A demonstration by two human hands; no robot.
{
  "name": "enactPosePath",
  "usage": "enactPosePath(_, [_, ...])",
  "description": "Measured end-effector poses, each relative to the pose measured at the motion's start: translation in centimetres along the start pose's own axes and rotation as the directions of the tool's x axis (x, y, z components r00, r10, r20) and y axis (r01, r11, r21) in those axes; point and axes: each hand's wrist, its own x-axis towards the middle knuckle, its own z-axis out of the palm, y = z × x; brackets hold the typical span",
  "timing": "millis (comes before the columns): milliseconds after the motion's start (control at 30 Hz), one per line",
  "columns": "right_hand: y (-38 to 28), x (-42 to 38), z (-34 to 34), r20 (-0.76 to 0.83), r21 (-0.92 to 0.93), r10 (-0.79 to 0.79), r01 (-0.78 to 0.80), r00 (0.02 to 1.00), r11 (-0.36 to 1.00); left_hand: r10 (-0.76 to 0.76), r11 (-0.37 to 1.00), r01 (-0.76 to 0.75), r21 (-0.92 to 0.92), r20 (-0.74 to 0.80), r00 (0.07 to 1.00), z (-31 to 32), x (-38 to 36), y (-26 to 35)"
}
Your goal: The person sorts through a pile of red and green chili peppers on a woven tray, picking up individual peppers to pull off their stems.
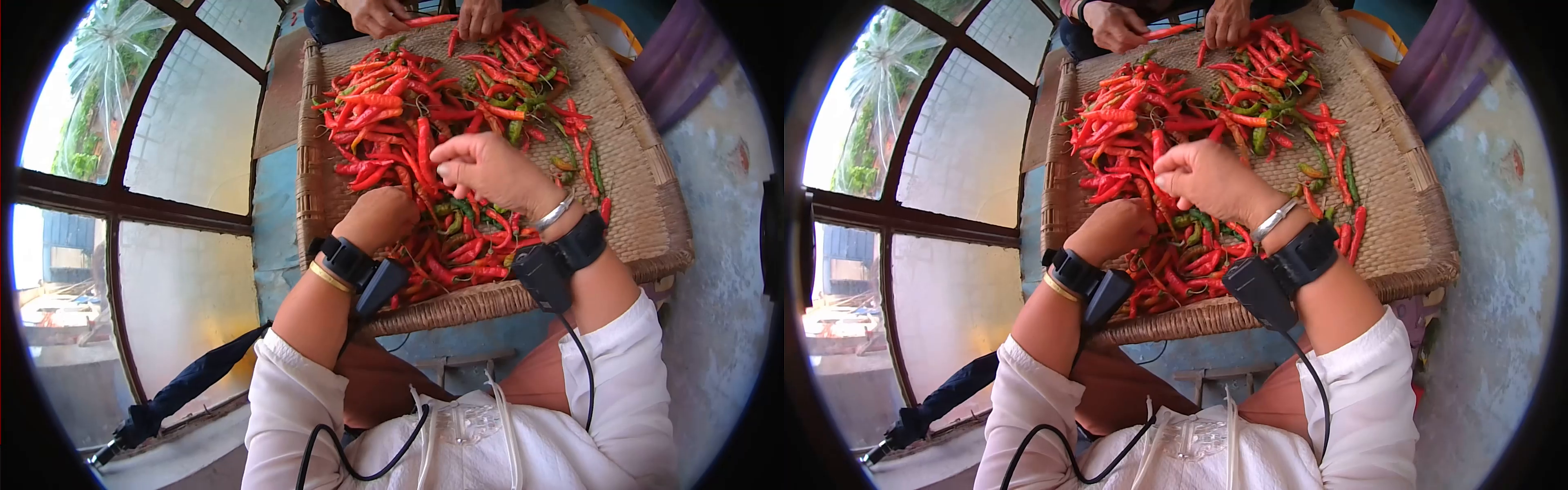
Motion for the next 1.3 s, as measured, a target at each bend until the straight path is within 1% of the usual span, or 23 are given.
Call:
enactPosePath(67, [1.8, 0.6, 0.5, -0.018, -0.177, -0.074, 0.07, 0.997, 0.982, -0.044, 0.999, 0.045, -0.026, 0.041, 0.998, -0.4, 0.2, 0.2])
enactPosePath(100, [2.4, 0.8, 0.7, -0.013, -0.183, -0.078, 0.074, 0.997, 0.98, -0.046, 0.979, 0.035, -0.201, -0.048, 0.998, -1.0, 0.1, 0.4])
enactPosePath(133, [3.0, 1.0, 0.9, 0.0, -0.307, -0.164, 0.157, 0.986, 0.939, -0.061, 0.93, 0.008, -0.367, -0.133, 0.989, -1.3, 0.0, 0.5])
enactPosePath(167, [3.5, 1.0, 1.0, 0.023, -0.424, -0.247, 0.234, 0.969, 0.875, -0.064, 0.93, 0.01, -0.367, -0.138, 0.988, -1.5, 0.0, 0.4])
enactPosePath(267, [2.7, 0.9, 1.6, -0.023, -0.379, -0.206, 0.182, 0.978, 0.907, -0.057, 0.864, -0.068, -0.499, -0.231, 0.971, -1.4, 0.4, 0.5])
enactPosePath(333, [2.1, 0.9, 1.7, -0.064, -0.388, -0.199, 0.159, 0.978, 0.908, -0.165, 0.757, -0.078, -0.649, -0.305, 0.938, -1.1, 0.8, 0.8])
enactPosePath(367, [1.8, 0.8, 1.7, -0.084, -0.33, -0.167, 0.131, 0.982, 0.935, -0.166, 0.756, -0.078, -0.65, -0.305, 0.938, -1.1, 0.8, 1.0])
enactPosePath(433, [1.2, 0.6, 1.5, -0.103, -0.27, -0.135, 0.103, 0.985, 0.957, -0.219, 0.639, -0.101, -0.763, -0.305, 0.927, -2.0, 0.6, 1.9])
enactPosePath(500, [0.4, 0.2, 1.0, -0.093, -0.097, -0.088, 0.079, 0.992, 0.992, -0.157, 0.617, -0.13, -0.776, -0.283, 0.946, -2.1, 0.5, 1.8])
enactPosePath(567, [-0.3, 0.0, 0.4, -0.086, -0.08, -0.056, 0.05, 0.995, 0.996, -0.095, 0.591, -0.16, -0.79, -0.265, 0.96, -2.3, 0.3, 1.7])
enactPosePath(633, [-0.8, -0.3, -0.4, -0.074, -0.045, -0.03, 0.027, 0.997, 0.999, -0.094, 0.777, 0.007, -0.629, -0.105, 0.99, -2.8, -0.1, 1.8])
enactPosePath(667, [-0.9, -0.3, -1.0, -0.073, -0.049, -0.029, 0.026, 0.997, 0.998, -0.095, 0.776, 0.005, -0.631, -0.108, 0.99, -2.6, -0.1, 1.7])
enactPosePath(767, [-0.9, -0.4, -2.6, -0.093, 0.02, -0.03, 0.032, 0.995, 0.999, -0.149, 0.733, -0.014, -0.68, -0.181, 0.972, -2.2, 0.1, 1.4])
enactPosePath(833, [-1.2, -0.5, -3.3, -0.13, 0.029, -0.043, 0.047, 0.991, 0.998, -0.139, 0.718, -0.155, -0.678, -0.358, 0.923, -2.3, 0.3, 1.5])
enactPosePath(867, [-1.3, -0.5, -3.7, -0.166, 0.037, -0.056, 0.063, 0.984, 0.997, -0.14, 0.717, -0.155, -0.679, -0.358, 0.923, -2.2, 0.4, 1.5])
enactPosePath(933, [-1.3, -0.6, -4.3, -0.168, 0.029, -0.069, 0.075, 0.983, 0.997, -0.091, 0.849, -0.253, -0.463, -0.6, 0.795, -2.2, 0.6, 1.4])
enactPosePath(967, [-1.4, -0.7, -4.5, -0.177, 0.045, -0.074, 0.083, 0.981, 0.996, -0.091, 0.849, -0.253, -0.464, -0.601, 0.794, -2.0, 0.8, 1.2])
enactPosePath(1033, [-1.4, -0.8, -4.9, -0.186, 0.061, -0.078, 0.091, 0.979, 0.994, -0.151, 0.886, -0.238, -0.397, -0.733, 0.664, -1.7, 1.1, 0.9])
enactPosePath(1067, [-1.3, -0.8, -5.1, -0.173, 0.067, -0.075, 0.088, 0.982, 0.994, -0.151, 0.886, -0.237, -0.398, -0.733, 0.664, -1.5, 1.1, 0.9])
enactPosePath(1133, [-1.3, -0.9, -5.4, -0.16, 0.073, -0.072, 0.085, 0.985, 0.994, -0.445, 0.624, -0.318, -0.713, -0.66, 0.605, -1.4, 1.1, 1.1])
enactPosePath(1167, [-1.4, -0.9, -5.5, -0.195, 0.035, -0.068, 0.076, 0.978, 0.996, -0.446, 0.624, -0.318, -0.714, -0.66, 0.605, -1.6, 0.9, 1.0])
enactPosePath(1233, [-1.2, -0.9, -6.0, -0.229, -0.003, -0.065, 0.066, 0.971, 0.998, -0.557, 0.488, -0.128, -0.863, -0.421, 0.716, -2.1, 0.5, 0.8])
enactPosePath(1300, [-0.9, -0.6, -6.7, -0.343, 0.108, -0.169, 0.218, 0.924, 0.97, -0.548, 0.511, -0.092, -0.854, -0.407, 0.731, -2.0, 0.4, 0.6])
